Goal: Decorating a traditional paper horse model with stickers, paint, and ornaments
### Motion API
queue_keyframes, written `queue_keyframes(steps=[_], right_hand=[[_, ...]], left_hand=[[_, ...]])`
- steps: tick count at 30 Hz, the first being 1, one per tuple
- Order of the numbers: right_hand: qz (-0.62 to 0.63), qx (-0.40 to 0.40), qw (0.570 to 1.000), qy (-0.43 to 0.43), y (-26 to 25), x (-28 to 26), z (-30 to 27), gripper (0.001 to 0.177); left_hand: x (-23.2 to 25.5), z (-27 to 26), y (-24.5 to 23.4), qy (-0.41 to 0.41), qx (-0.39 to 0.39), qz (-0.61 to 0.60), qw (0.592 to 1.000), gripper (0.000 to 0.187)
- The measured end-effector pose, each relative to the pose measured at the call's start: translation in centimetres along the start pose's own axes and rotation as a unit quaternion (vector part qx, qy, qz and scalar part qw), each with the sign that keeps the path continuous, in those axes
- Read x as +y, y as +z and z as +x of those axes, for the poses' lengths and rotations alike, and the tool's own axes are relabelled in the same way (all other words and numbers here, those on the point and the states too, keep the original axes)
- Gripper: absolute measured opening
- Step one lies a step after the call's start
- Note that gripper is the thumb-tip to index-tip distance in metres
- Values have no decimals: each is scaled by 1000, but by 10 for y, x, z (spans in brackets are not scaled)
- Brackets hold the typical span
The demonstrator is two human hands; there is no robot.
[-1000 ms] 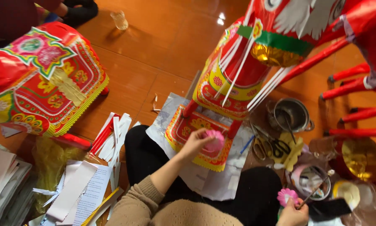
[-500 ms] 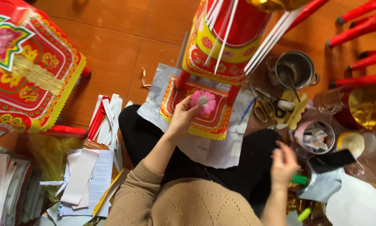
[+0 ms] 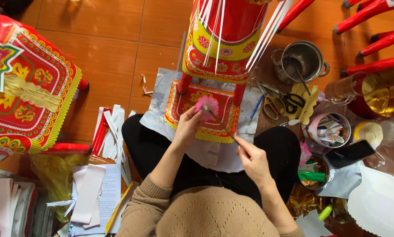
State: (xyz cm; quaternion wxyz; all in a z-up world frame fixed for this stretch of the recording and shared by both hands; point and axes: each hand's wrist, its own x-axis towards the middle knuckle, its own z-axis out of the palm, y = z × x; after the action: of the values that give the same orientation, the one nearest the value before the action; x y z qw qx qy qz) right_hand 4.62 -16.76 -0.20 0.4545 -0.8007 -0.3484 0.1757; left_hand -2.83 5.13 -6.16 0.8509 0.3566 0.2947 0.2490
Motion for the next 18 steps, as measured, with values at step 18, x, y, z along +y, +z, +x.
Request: queue_keyframes(steps=[18], right_hand=[[-100,13,994,-40,-9,7,-4,36]], left_hand=[[8,2,-8,-77,18,-6,997,31]])
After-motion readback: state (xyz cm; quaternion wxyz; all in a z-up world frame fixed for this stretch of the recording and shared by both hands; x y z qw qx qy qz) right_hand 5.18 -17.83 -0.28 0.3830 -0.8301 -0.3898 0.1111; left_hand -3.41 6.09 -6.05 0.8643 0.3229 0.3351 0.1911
